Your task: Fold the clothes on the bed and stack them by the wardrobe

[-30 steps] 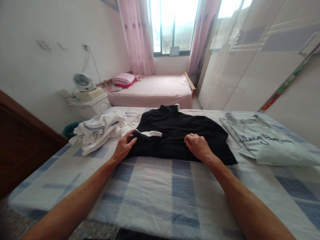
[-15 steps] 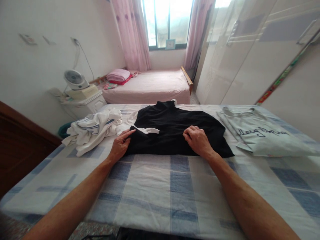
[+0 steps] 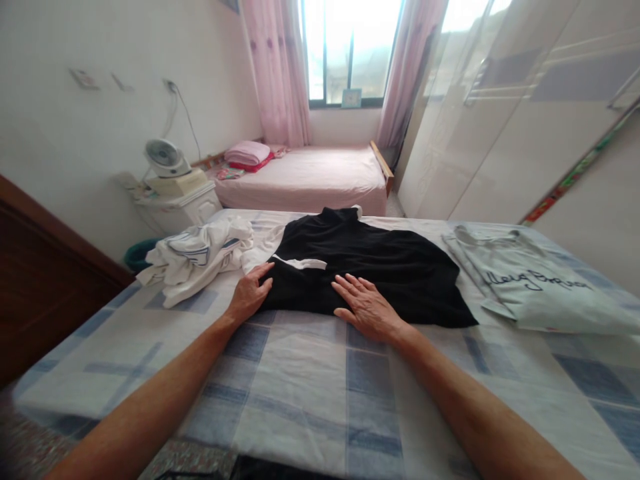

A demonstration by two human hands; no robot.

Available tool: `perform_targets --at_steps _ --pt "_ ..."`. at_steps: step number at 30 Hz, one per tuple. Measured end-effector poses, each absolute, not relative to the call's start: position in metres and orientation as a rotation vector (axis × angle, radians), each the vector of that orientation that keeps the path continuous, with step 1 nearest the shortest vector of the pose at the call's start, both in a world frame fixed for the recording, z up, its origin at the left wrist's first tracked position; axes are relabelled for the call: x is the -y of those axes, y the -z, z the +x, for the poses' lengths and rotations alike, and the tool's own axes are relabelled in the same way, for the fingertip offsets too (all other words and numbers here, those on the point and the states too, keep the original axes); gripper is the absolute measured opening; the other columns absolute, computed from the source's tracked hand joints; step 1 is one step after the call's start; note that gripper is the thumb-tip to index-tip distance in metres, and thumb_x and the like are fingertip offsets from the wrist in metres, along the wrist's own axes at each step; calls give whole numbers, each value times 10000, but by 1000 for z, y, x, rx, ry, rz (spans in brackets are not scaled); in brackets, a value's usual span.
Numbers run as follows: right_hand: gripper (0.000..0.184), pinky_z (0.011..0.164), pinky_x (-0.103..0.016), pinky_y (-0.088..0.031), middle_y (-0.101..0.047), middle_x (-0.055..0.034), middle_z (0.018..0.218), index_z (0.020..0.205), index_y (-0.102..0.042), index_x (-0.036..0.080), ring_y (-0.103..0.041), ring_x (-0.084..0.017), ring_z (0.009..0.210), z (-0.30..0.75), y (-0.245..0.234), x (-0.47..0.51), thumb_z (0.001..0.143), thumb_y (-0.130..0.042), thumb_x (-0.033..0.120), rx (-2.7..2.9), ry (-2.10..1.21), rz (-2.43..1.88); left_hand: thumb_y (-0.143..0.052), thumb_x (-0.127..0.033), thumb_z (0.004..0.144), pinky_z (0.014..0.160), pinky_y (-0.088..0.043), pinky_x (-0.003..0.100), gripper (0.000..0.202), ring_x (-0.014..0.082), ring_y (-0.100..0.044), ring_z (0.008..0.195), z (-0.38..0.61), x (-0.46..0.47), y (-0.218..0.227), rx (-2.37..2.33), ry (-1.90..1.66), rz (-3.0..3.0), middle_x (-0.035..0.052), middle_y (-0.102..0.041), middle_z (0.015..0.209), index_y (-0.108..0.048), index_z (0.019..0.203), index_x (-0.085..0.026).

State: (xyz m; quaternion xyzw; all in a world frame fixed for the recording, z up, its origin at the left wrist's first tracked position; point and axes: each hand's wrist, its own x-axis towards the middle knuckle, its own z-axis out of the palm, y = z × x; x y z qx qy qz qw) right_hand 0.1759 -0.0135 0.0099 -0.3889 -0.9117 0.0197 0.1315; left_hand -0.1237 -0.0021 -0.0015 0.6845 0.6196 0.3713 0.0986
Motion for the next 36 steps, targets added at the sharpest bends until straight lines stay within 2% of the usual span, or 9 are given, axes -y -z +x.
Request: perform_targets --at_steps 8,13,16,18,22,28,30,34,36 --pt "470 927 -341 -434 -639 -63 1175 1144 -646 233 -587 -217 1059 161 -29 -15 911 -343 508 2324 -338 -1458 -530 -188 786 987 -447 356 400 218 -604 1069 -126 -4 -2 -1730 -1181 1847 98 -638 1178 -607 1176 -144" --pt "515 794 -338 -440 -677 -94 960 891 -725 224 -604 -240 920 125 -39 -36 831 -405 623 2288 -433 -1596 -623 -340 762 847 -506 327 527 226 -648 953 -132 -21 -7 -1600 -1251 1432 121 -676 1042 -547 1224 -97" --pt "373 637 -294 -417 -641 -50 704 733 -695 195 -586 -197 699 112 -36 -49 753 -550 539 2114 -633 -1631 -693 -369 693 787 -509 315 578 221 -658 882 -130 -29 -15 -1523 -1229 1278 87 -697 925 -563 1187 -98" --pt "288 576 -259 -385 -589 -1 623 743 -665 191 -534 -147 607 109 -33 -53 747 -558 458 1984 -744 -1549 -710 -294 656 757 -508 297 549 199 -660 828 -127 -34 -20 -1459 -1241 1226 66 -700 897 -580 1157 -109" --pt "261 585 -237 -379 -566 25 686 830 -619 183 -484 -109 610 114 -26 -50 767 -519 416 1789 -822 -1284 -606 -129 627 756 -502 273 537 162 -653 804 -125 -39 -21 -1262 -1352 1232 49 -704 918 -580 1163 -123" --pt "333 650 -251 -397 -586 29 737 953 -620 193 -504 -120 656 114 -20 -40 697 -618 406 1859 -952 -1256 -516 -84 573 704 -487 246 606 141 -636 744 -127 -38 -16 -1207 -1310 1261 33 -703 886 -586 1174 -111" --pt "271 648 -246 -384 -561 39 708 917 -617 197 -490 -118 649 110 -18 -39 700 -609 360 1851 -897 -1276 -516 -94 570 687 -479 235 586 139 -629 745 -127 -38 -19 -1214 -1327 1303 29 -699 880 -604 1149 -117" --pt "105 582 -233 -352 -476 51 641 800 -559 202 -432 -109 592 107 -12 -37 724 -529 268 1758 -811 -1225 -534 -156 611 607 -461 235 348 127 -593 623 -130 -34 -31 -1294 -1332 1427 -10 -666 731 -667 931 -158" --pt "92 592 -235 -363 -485 43 666 801 -540 208 -443 -115 609 109 -11 -35 718 -502 214 1775 -748 -1161 -524 -171 629 640 -468 253 183 134 -591 638 -133 -32 -37 -1310 -1340 1562 -12 -645 685 -659 753 -169"
